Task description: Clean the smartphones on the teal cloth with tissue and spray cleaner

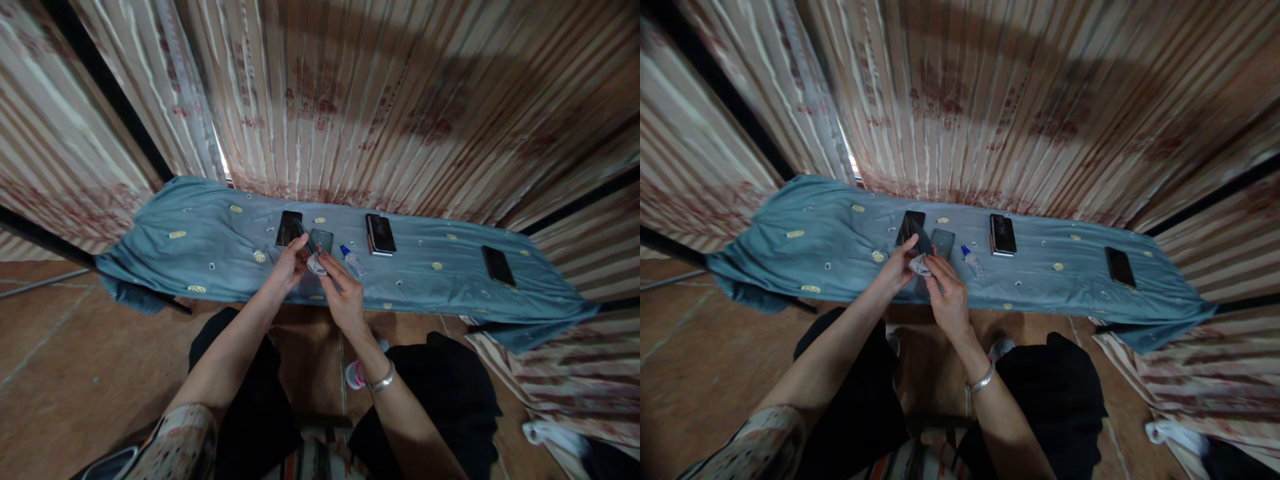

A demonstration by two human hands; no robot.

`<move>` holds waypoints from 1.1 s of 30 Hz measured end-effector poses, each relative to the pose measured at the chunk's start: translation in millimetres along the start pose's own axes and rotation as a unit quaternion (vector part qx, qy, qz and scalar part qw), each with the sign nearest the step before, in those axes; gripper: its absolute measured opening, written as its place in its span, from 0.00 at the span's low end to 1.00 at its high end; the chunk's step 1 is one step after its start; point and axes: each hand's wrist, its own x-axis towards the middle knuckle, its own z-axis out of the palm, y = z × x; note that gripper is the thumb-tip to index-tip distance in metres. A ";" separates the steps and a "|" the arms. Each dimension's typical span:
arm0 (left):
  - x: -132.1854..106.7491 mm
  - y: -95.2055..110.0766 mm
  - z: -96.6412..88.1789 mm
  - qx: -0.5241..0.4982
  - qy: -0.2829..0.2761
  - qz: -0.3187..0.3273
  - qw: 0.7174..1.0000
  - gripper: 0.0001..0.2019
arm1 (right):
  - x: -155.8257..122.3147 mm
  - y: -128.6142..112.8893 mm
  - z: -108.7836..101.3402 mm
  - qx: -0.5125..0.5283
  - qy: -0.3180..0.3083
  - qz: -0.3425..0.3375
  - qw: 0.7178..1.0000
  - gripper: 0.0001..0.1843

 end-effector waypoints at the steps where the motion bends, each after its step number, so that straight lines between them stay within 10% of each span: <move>1: 0.2 0.8 0.2 0.009 0.007 -0.008 1.000 0.12 | -1.5 1.3 -0.7 -0.003 0.003 0.006 1.000 0.20; 23: -0.1 -6.1 9.1 0.040 0.016 -0.007 0.999 0.11 | -31.5 47.1 -25.1 0.022 0.054 0.192 0.980 0.24; 33: -0.7 -22.8 28.4 0.075 0.065 0.004 0.995 0.43 | -20.2 12.3 -28.1 -0.040 0.006 0.116 0.992 0.25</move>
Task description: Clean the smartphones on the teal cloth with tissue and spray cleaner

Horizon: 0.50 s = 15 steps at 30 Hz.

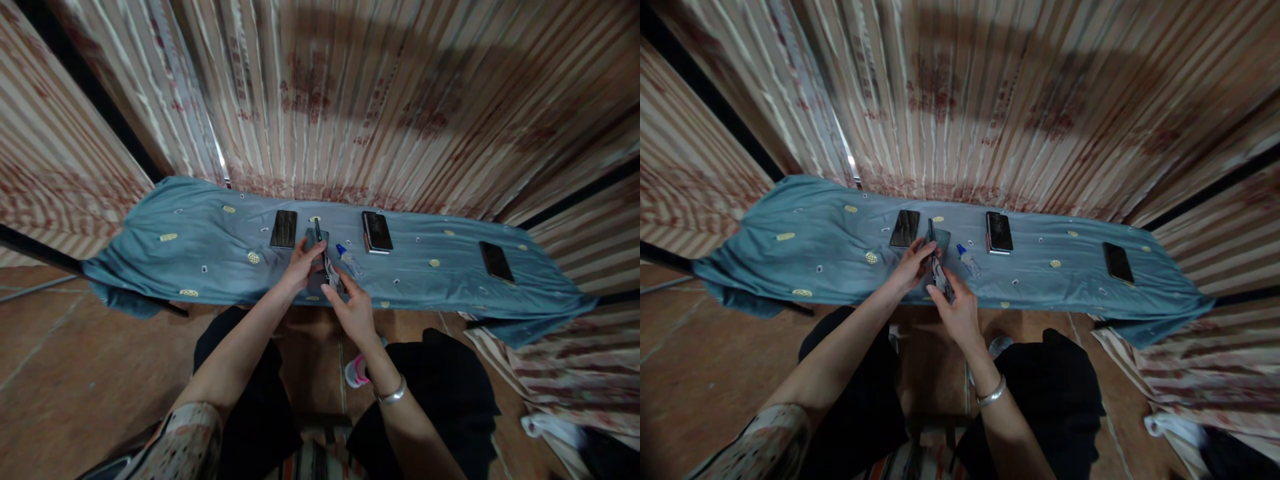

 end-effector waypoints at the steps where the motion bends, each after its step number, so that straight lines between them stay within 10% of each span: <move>1: -0.1 -0.8 1.6 0.002 0.002 0.000 1.000 0.43 | 0.9 -1.0 0.0 -0.022 -0.002 -0.012 1.000 0.24; 15: 1.6 -8.7 2.1 0.023 -0.003 0.017 1.000 0.41 | -2.6 12.0 1.6 -0.081 0.039 -0.025 0.996 0.19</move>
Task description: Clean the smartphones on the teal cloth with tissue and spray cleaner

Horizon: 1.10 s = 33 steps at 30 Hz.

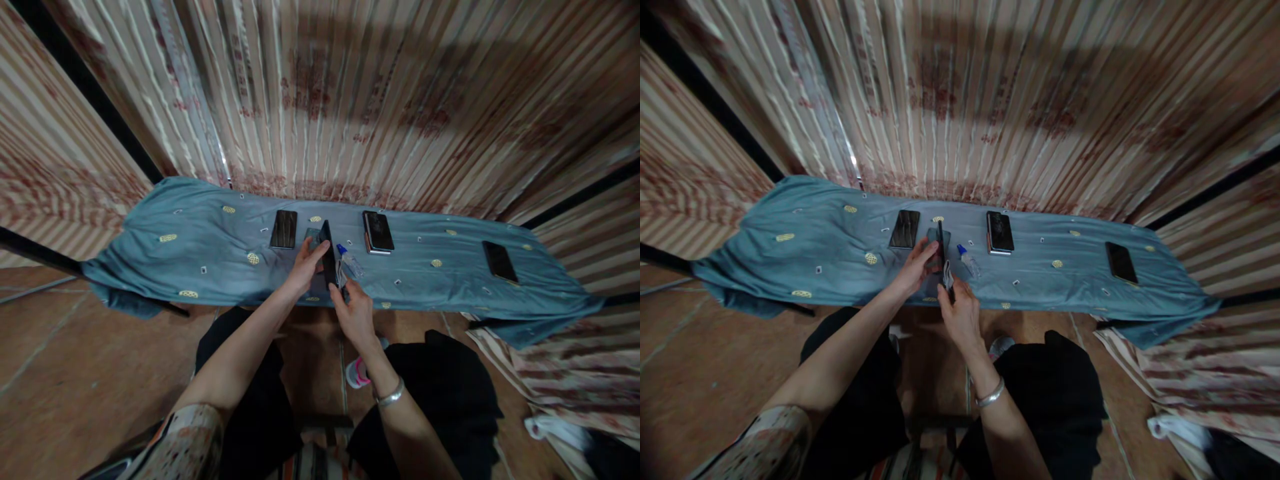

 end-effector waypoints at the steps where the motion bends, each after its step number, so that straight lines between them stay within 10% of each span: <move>1: 0.4 0.1 -1.3 -0.001 -0.002 -0.001 1.000 0.38 | -0.3 -0.3 -2.0 0.013 0.005 0.021 1.000 0.18; 15: 3.0 0.8 -9.7 0.013 0.003 -0.001 1.000 0.19 | 1.7 14.6 5.2 0.306 0.053 0.265 0.913 0.30; 33: 15.9 -4.2 -32.6 0.017 0.049 0.006 0.999 0.21 | 6.4 17.4 29.5 0.464 0.024 0.421 0.779 0.21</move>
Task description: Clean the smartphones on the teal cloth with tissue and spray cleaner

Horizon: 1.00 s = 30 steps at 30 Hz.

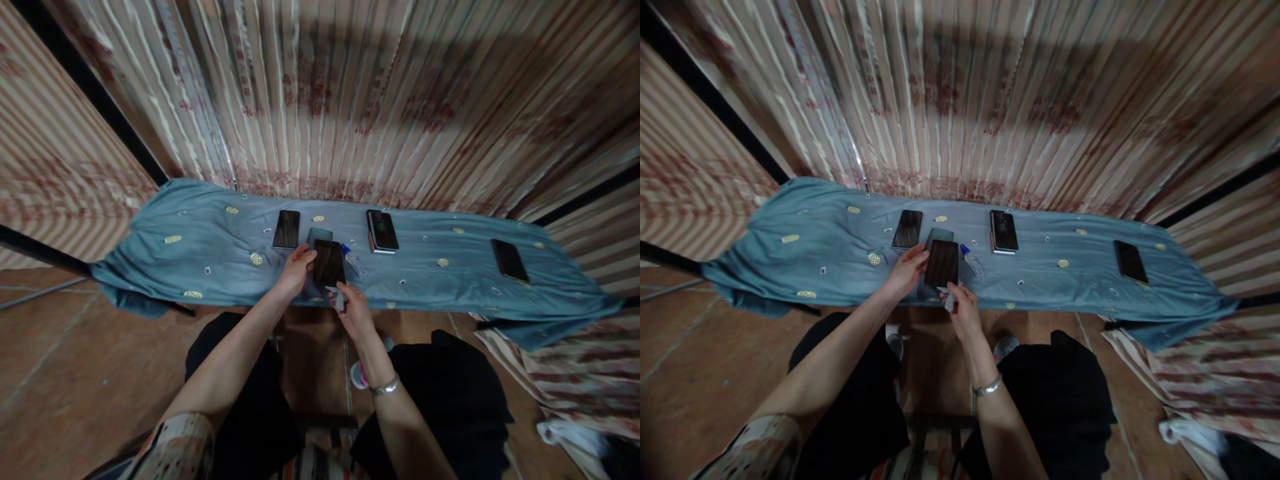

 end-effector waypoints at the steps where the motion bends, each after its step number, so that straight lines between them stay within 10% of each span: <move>1: 2.3 -1.0 -2.1 -0.001 0.003 0.004 1.000 0.21 | 2.7 -0.3 3.8 0.006 0.004 0.008 1.000 0.20; 30: 3.6 -2.3 -12.1 -0.016 0.058 -0.008 0.998 0.11 | 49.0 1.5 52.1 0.032 0.010 0.015 0.999 0.16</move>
